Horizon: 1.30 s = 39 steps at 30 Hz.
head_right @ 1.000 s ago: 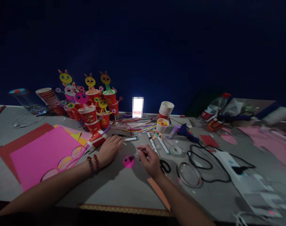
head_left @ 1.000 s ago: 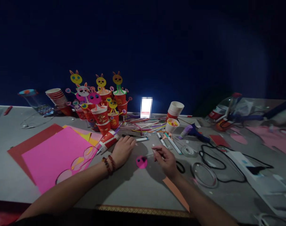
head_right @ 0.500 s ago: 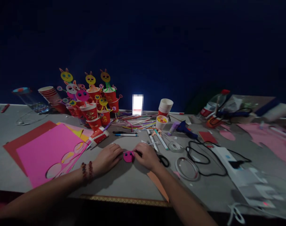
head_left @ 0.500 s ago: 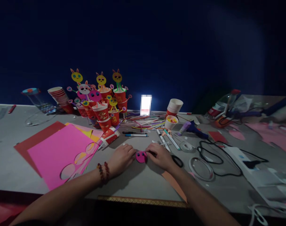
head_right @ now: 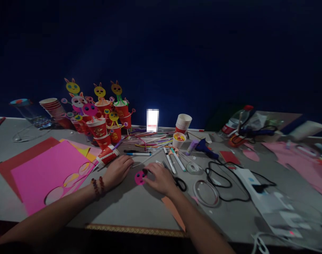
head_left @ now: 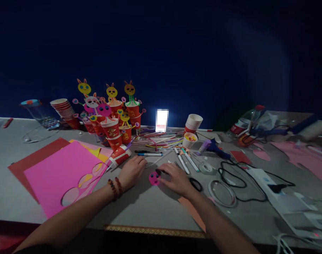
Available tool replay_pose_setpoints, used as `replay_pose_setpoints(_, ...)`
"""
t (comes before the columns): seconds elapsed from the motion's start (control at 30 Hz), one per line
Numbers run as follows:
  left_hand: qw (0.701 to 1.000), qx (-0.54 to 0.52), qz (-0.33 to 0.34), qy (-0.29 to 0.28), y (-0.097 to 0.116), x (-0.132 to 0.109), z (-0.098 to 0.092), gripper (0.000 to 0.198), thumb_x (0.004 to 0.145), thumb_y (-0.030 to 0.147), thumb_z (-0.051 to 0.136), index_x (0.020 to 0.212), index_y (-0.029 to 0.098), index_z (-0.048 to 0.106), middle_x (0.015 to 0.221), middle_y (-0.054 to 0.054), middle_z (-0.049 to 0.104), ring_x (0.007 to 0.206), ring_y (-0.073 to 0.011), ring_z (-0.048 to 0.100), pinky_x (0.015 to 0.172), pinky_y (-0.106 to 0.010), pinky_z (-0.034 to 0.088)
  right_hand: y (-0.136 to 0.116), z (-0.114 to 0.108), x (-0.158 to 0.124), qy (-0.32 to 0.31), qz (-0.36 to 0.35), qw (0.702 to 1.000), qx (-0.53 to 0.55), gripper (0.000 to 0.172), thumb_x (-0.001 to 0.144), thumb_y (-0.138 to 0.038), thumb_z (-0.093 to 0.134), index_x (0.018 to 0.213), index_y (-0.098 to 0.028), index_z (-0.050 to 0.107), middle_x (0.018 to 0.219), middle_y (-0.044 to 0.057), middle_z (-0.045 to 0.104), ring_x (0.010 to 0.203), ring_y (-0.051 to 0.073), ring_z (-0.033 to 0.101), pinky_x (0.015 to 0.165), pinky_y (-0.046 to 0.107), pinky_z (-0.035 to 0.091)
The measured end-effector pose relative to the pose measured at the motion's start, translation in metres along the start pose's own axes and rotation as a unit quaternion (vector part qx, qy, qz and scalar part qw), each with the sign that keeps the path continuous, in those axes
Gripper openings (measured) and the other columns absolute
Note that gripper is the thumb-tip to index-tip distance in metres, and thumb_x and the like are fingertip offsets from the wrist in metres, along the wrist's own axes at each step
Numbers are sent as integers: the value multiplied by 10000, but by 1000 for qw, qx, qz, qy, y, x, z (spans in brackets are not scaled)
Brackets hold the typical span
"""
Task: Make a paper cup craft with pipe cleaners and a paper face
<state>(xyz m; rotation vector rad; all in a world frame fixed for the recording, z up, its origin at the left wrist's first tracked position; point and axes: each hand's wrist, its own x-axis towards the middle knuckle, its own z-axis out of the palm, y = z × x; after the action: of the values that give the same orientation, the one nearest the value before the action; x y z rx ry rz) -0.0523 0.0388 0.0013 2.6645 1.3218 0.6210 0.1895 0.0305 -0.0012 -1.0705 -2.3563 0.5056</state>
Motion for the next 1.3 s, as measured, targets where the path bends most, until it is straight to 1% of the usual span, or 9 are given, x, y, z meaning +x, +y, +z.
replay_pose_setpoints(0.1, 1000, -20, 18, -8, 9, -3, 2, 203, 927, 278, 549, 1108, 190, 580, 1111, -91, 610, 1029, -246, 556, 911, -390, 473, -5, -3, -1, -31, 16, 999, -16, 512, 771, -507, 745, 1163, -204, 619, 1188, 105, 648, 1122, 278, 567, 984, 409, 428)
replay_pose_setpoints(0.23, 998, -41, 31, -26, 18, -7, 8, 593, 755, 492, 735, 1227, 191, 541, 1185, -117, 582, 1092, -299, 531, 958, -448, 452, -9, -7, -2, -63, 32, 997, -10, 652, 706, -481, 796, 1251, -202, 570, 1259, 110, 610, 1173, 295, 536, 1011, 432, 417)
replay_pose_setpoints(0.37, 998, -28, 28, -41, 17, -7, 12, 540, 779, 474, 716, 1210, 191, 556, 1192, -123, 578, 1101, -308, 524, 950, -466, 438, -11, -6, -3, -71, 31, 997, -4, 699, 728, -462, 785, 1315, -183, 527, 1304, 127, 594, 1222, 302, 518, 1056, 451, 391)
replay_pose_setpoints(0.5, 999, -4, 27, -30, 8, -7, 14, 367, 850, 399, 642, 1148, 194, 576, 1194, -120, 583, 1094, -302, 531, 917, -458, 435, -12, -20, -3, -47, 35, 998, 5, 561, 835, -433, 697, 1307, -176, 535, 1294, 135, 612, 1218, 286, 545, 1035, 429, 430)
replay_pose_setpoints(0.7, 1000, 9, 17, -10, -8, -10, 7, 331, 852, 318, 612, 1153, 186, 575, 1194, -128, 587, 1105, -304, 536, 932, -463, 429, -20, -89, -32, 96, 121, 988, 18, 264, 962, -364, 526, 1177, -232, 602, 1140, 87, 677, 947, 216, 657, 819, 324, 525)
replay_pose_setpoints(0.8, 999, -9, 28, -29, -1, -7, 1, 420, 846, 336, 619, 1229, 184, 535, 1238, -133, 580, 1147, -308, 522, 983, -480, 410, -24, -104, -64, 8, 146, 989, -31, 142, 928, -371, 582, 977, -256, 649, 953, 56, 708, 884, 234, 660, 777, 337, 521)
replay_pose_setpoints(0.93, 991, -19, 109, -79, 20, 6, -3, 558, 869, 322, 593, 1384, 195, 421, 1386, -132, 521, 1283, -310, 444, 1102, -514, 301, -21, -87, -100, -93, 143, 984, -43, 238, 851, -290, 658, 1089, -277, 652, 1134, 73, 687, 1086, 274, 622, 898, 388, 521)
replay_pose_setpoints(1.1, 979, 1, 162, -124, 26, 25, -5, 424, 880, 147, 488, 1301, 203, 492, 1268, -102, 600, 1261, -268, 469, 1170, -558, 139, -12, -66, -114, -71, 140, 984, -88, 512, 798, -119, 585, 1289, -261, 599, 1349, 96, 586, 1240, 279, 530, 1023, 441, 463)
replay_pose_setpoints(1.3, 985, 12, 137, -105, 45, 24, -17, 348, 889, 161, 469, 1228, 176, 544, 1213, -124, 610, 1208, -277, 498, 1158, -547, 183, 2, -68, -118, -10, 139, 985, -102, 363, 866, -171, 551, 1211, -226, 649, 1282, 122, 627, 1172, 278, 574, 976, 457, 491)
